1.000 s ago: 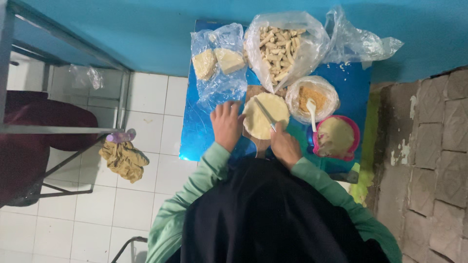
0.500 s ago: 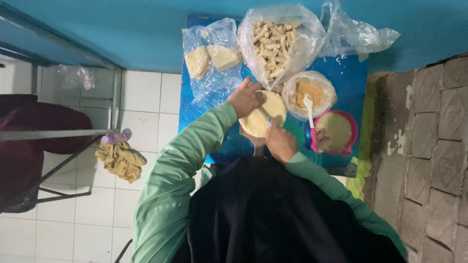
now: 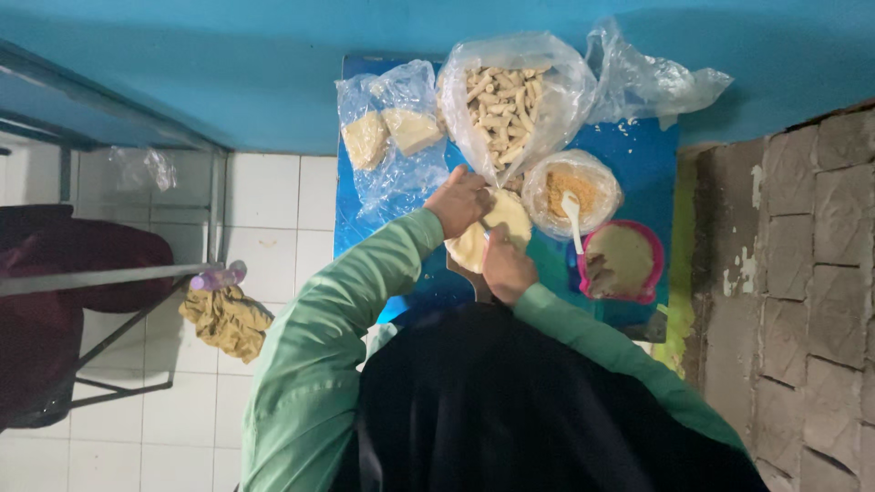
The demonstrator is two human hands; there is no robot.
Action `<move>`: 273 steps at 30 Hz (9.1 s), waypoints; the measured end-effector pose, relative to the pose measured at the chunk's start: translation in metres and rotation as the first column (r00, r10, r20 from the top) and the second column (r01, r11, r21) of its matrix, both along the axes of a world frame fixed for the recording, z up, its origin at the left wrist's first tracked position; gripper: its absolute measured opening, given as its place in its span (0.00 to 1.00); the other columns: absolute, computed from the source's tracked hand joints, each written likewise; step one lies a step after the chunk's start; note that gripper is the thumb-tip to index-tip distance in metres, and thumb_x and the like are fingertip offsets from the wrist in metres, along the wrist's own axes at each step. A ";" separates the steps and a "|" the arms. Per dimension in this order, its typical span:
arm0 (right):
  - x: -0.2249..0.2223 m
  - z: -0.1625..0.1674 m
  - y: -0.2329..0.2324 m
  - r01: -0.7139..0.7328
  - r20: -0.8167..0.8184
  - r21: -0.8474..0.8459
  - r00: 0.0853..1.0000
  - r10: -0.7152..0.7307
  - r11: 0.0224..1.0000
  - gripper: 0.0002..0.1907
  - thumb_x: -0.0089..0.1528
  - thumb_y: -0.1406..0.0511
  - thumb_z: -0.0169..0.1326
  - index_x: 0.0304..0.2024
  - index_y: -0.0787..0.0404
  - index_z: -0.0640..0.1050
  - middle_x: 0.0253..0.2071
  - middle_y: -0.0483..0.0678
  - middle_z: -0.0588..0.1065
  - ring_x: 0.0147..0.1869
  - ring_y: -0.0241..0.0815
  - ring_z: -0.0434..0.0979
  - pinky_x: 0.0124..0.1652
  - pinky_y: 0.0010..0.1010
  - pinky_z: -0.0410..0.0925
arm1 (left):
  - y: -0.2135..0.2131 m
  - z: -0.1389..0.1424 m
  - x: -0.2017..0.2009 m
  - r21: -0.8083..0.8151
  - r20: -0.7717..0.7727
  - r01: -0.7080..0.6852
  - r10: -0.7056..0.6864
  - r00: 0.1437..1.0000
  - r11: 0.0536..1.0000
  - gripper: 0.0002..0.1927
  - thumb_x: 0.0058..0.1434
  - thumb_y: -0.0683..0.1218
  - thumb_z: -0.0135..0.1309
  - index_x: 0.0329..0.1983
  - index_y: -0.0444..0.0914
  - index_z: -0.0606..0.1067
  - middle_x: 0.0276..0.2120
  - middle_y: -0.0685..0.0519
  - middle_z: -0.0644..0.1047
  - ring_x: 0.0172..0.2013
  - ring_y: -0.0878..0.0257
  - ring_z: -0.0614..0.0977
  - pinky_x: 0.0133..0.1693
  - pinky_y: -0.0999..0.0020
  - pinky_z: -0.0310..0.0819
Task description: The person stretches and flattens pieces of dough by hand over a small wooden board on a blue table, pressing each piece into a flat round and setting it aside. They then hold a flattened dough round steady and cut it into smaller pieces with a knife, with a bag of already formed dough pieces nearby.
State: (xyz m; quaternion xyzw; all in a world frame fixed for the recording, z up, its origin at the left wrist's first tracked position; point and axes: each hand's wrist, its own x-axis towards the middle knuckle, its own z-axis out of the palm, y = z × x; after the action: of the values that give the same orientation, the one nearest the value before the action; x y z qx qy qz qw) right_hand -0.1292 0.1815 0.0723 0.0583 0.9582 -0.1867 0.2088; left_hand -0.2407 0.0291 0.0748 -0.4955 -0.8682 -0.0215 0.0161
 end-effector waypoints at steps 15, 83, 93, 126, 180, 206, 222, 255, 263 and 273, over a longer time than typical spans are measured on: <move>0.016 0.007 0.025 -0.040 0.088 0.063 0.996 0.035 0.997 0.18 0.69 0.55 0.40 0.50 0.60 0.68 0.39 0.65 0.79 0.45 0.72 0.79 0.45 0.64 0.69 | 0.001 -0.011 0.004 0.025 -0.039 -0.051 0.052 0.998 0.998 0.12 0.60 0.47 0.50 0.44 0.50 0.81 0.43 0.63 0.78 0.54 0.60 0.72 0.57 0.50 0.57; 0.070 -0.034 0.054 -0.053 -0.127 -0.147 0.991 0.035 0.988 0.13 0.70 0.57 0.45 0.45 0.61 0.65 0.23 0.60 0.77 0.27 0.65 0.78 0.26 0.59 0.68 | 0.026 -0.019 0.032 -0.213 -0.071 -0.010 -0.005 0.997 0.977 0.23 0.68 0.49 0.44 0.66 0.48 0.72 0.62 0.53 0.73 0.64 0.53 0.72 0.67 0.37 0.47; 0.077 -0.040 0.056 -0.142 -0.351 -0.157 0.933 0.079 0.977 0.12 0.70 0.58 0.44 0.42 0.61 0.66 0.21 0.58 0.75 0.23 0.64 0.75 0.22 0.58 0.66 | 0.024 -0.024 0.029 -0.182 -0.011 -0.013 0.012 1.000 0.983 0.23 0.67 0.48 0.43 0.65 0.50 0.72 0.63 0.58 0.74 0.67 0.59 0.70 0.70 0.36 0.42; 0.084 -0.026 0.055 -0.042 -0.226 -0.198 0.974 -0.004 0.979 0.14 0.69 0.55 0.45 0.44 0.59 0.68 0.25 0.64 0.76 0.30 0.72 0.76 0.32 0.65 0.66 | -0.005 -0.018 0.115 0.416 0.741 -0.904 0.542 0.397 0.094 0.29 0.58 0.54 0.65 0.57 0.33 0.73 0.43 0.42 0.80 0.43 0.48 0.81 0.47 0.56 0.75; 0.088 -0.016 0.057 -0.095 -0.343 -0.105 0.938 0.053 0.990 0.13 0.68 0.58 0.47 0.44 0.60 0.68 0.17 0.62 0.73 0.22 0.67 0.76 0.25 0.58 0.68 | 0.001 -0.020 0.094 0.156 0.589 -0.923 0.716 0.374 0.353 0.24 0.67 0.54 0.54 0.61 0.38 0.69 0.59 0.43 0.72 0.61 0.47 0.72 0.60 0.52 0.67; 0.013 0.014 -0.007 -0.028 -0.168 -0.063 0.986 0.017 0.998 0.15 0.71 0.57 0.41 0.46 0.62 0.69 0.29 0.64 0.78 0.32 0.69 0.79 0.33 0.59 0.70 | 0.018 -0.037 0.114 0.176 0.169 -0.784 0.766 0.620 0.596 0.35 0.72 0.56 0.40 0.77 0.35 0.56 0.77 0.47 0.54 0.77 0.44 0.49 0.69 0.27 0.39; 0.046 -0.006 0.014 -0.011 0.016 0.033 1.000 0.011 0.999 0.17 0.71 0.54 0.40 0.51 0.60 0.64 0.31 0.66 0.78 0.37 0.73 0.79 0.39 0.64 0.70 | 0.021 -0.038 0.114 0.147 0.192 -0.813 0.790 0.582 0.564 0.34 0.72 0.56 0.41 0.76 0.36 0.57 0.76 0.47 0.55 0.76 0.45 0.51 0.69 0.26 0.39; 0.116 -0.036 0.106 0.088 -0.559 -0.016 0.825 -0.082 0.996 0.12 0.60 0.57 0.63 0.39 0.57 0.80 0.33 0.54 0.72 0.36 0.56 0.76 0.33 0.46 0.70 | 0.001 -0.036 0.106 0.331 0.726 -0.941 0.616 0.305 0.076 0.27 0.57 0.60 0.64 0.40 0.31 0.76 0.35 0.40 0.78 0.37 0.43 0.79 0.41 0.53 0.74; 0.095 -0.028 0.101 -0.051 -0.629 0.092 0.771 0.098 0.994 0.14 0.61 0.56 0.63 0.35 0.58 0.78 0.33 0.53 0.74 0.37 0.56 0.77 0.36 0.44 0.71 | 0.004 -0.019 0.099 0.191 0.863 -0.981 0.480 0.157 -0.022 0.25 0.54 0.57 0.69 0.40 0.31 0.77 0.30 0.43 0.81 0.30 0.53 0.83 0.35 0.58 0.77; 0.049 0.041 0.087 -0.135 -0.653 -0.184 0.757 -0.018 0.974 0.12 0.65 0.62 0.58 0.46 0.64 0.79 0.40 0.59 0.76 0.46 0.63 0.76 0.43 0.49 0.69 | 0.014 -0.008 0.102 0.155 0.974 -0.956 -0.121 0.189 -0.248 0.16 0.57 0.45 0.65 0.42 0.33 0.72 0.32 0.53 0.78 0.29 0.66 0.79 0.31 0.68 0.75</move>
State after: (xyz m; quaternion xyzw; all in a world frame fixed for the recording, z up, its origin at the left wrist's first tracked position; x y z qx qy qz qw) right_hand -0.0800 0.2687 0.1133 -0.0637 0.9455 -0.2934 -0.1260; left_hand -0.1390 0.0433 0.0673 0.2115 -0.6108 -0.7620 -0.0392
